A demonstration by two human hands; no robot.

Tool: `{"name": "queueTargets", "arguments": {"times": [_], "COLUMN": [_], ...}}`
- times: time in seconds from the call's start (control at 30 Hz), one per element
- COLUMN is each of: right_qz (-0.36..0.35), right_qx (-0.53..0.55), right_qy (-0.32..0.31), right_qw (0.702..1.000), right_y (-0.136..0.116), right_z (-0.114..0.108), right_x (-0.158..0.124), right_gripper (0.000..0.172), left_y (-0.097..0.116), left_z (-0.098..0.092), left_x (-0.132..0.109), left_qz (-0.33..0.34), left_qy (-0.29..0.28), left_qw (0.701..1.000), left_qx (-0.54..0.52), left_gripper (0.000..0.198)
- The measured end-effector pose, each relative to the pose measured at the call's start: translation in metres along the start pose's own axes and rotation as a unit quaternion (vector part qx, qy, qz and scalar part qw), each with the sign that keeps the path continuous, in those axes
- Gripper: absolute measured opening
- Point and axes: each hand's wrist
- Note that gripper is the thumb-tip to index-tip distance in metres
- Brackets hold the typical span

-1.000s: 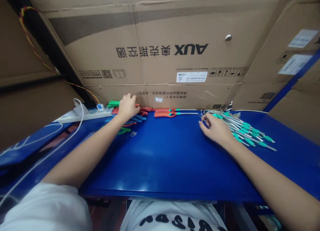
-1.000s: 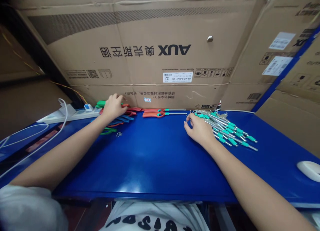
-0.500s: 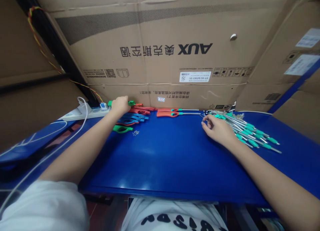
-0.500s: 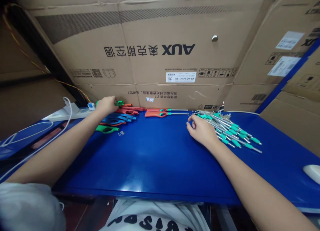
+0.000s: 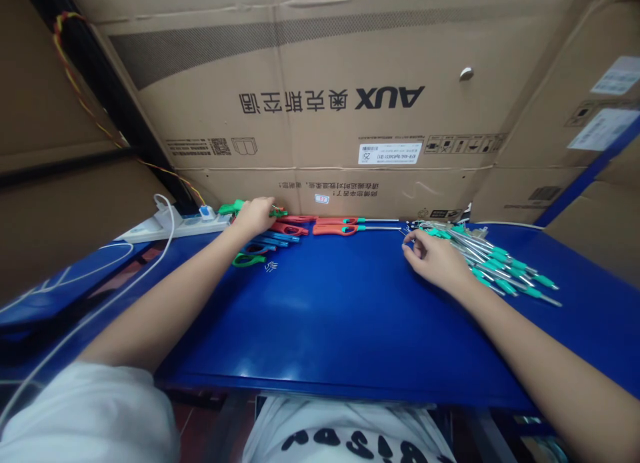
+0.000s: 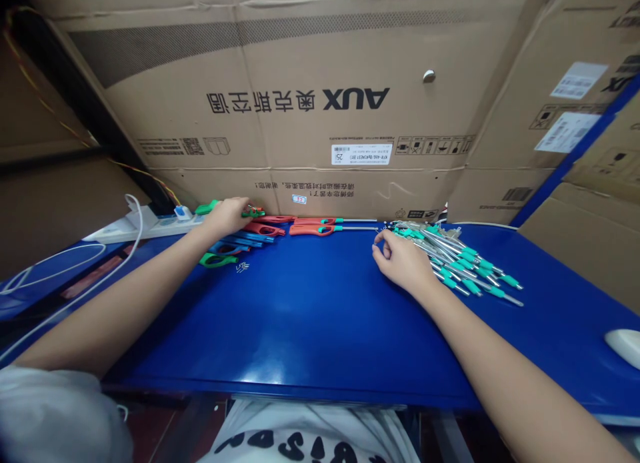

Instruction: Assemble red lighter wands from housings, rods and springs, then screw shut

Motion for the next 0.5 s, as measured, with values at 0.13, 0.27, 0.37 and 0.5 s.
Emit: {"name": "queueTargets", "arguments": {"times": [0.13,0.27,0.37,0.5], "right_qz": [0.002,-0.002,-0.039,-0.145], "right_qx": [0.003,0.008,0.028,0.045], "right_qy": [0.0,0.007,0.035,0.065], "right_qw": [1.0,1.0,0.998,0.986], "right_y": [0.002,0.002,-0.007,-0.03], "right_z": [0.001,0.001,0.001,0.002], "right_x": [0.0,-0.001,-0.004,-0.015], "right_gripper": [0.02,0.019,0.018,0.022], "left_y": [-0.003,-0.001,0.015,0.058], "left_z": [-0.001,-0.005,-0.013,-0.026], "left_x": [0.0,-0.004,-0.017,-0.06], "left_qz": [0.028,0.057,0.092,0.217], "left_qy": [0.01,0.039,0.063,0.078], "left_qw": [1.0,0.997,0.992,0.96], "left_qx": [-0.009,-0.032,-0.06,-0.157], "left_gripper": [0.029,0.029,0.03,0.028]}}
Point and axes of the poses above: each hand's wrist, its own x-axis towards the middle knuckle, its own z-axis out of the palm, y = z × x, and after that the axes turned 10 degrees about -z, right-handed
